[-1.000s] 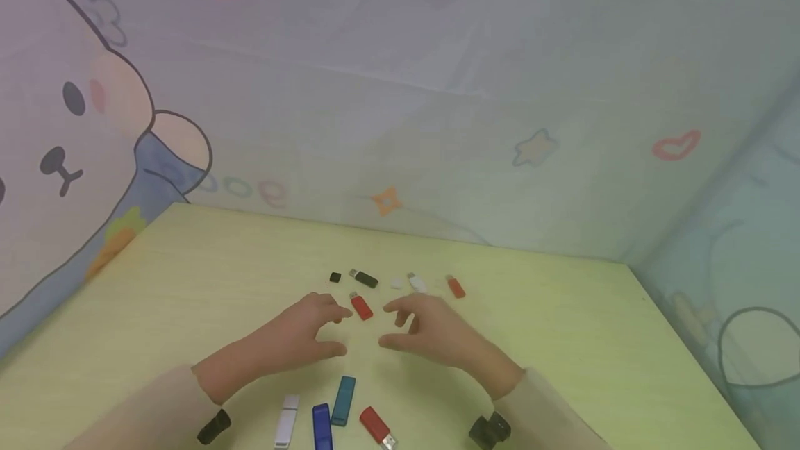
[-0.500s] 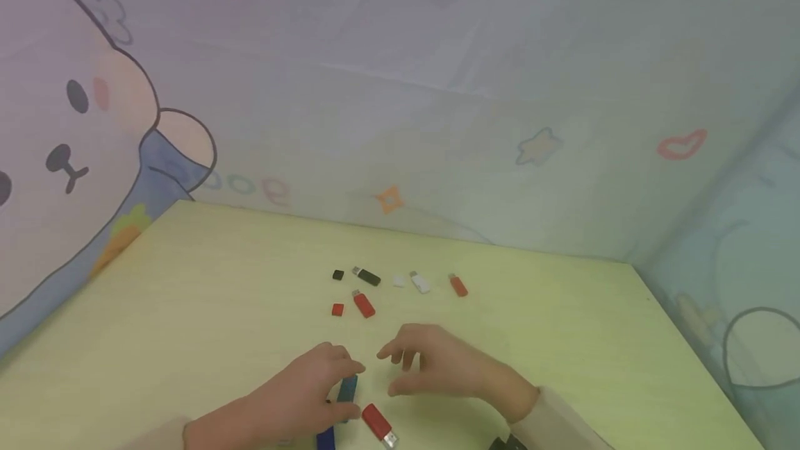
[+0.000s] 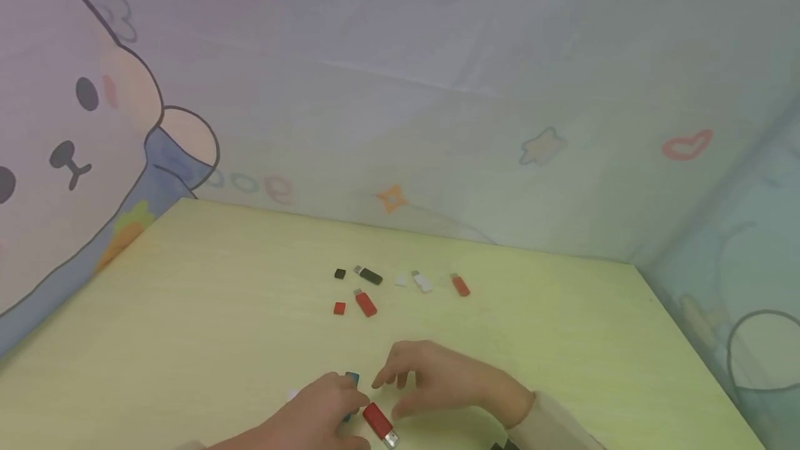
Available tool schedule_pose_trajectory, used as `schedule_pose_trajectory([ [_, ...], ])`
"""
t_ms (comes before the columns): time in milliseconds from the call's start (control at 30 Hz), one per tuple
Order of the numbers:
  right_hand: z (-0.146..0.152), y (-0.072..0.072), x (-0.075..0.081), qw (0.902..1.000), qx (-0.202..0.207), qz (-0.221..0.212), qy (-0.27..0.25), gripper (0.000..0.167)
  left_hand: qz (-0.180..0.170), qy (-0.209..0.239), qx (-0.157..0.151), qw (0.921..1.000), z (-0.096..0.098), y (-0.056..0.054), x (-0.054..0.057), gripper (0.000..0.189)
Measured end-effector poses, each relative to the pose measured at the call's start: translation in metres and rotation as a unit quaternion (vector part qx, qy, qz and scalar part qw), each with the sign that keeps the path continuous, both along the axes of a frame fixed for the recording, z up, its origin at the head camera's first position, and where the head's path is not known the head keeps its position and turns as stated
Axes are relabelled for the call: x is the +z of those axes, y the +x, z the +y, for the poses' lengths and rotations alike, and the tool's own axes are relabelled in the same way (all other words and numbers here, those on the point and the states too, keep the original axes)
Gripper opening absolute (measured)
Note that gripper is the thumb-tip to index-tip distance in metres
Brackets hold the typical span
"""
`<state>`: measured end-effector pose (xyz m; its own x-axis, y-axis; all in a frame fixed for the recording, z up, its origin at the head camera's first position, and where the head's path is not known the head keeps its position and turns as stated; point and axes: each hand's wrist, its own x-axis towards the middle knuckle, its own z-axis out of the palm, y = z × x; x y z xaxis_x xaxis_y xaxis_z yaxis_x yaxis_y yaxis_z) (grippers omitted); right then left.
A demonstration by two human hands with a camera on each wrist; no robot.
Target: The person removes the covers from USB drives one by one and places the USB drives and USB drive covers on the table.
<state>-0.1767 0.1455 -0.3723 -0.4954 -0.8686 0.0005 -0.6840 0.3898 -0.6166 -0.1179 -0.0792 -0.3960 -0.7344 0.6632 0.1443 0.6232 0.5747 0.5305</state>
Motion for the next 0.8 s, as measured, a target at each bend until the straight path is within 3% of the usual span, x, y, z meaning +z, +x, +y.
schedule_pose_trajectory([
  [300, -0.006, -0.002, -0.001, 0.9987, 0.035, -0.011, 0.037, 0.033, -0.017, -0.078, -0.016, 0.9967, 0.008, 0.001, -0.007, 0.034],
  [467, -0.009, -0.005, -0.008, 0.9968, 0.067, 0.001, 0.044, 0.034, -0.055, -0.088, 0.001, 0.9946, 0.011, 0.003, -0.008, 0.035],
  [800, -0.012, -0.006, -0.008, 0.9923, 0.078, 0.015, 0.095, 0.038, -0.050, -0.103, -0.002, 0.9935, 0.012, 0.000, -0.011, 0.037],
])
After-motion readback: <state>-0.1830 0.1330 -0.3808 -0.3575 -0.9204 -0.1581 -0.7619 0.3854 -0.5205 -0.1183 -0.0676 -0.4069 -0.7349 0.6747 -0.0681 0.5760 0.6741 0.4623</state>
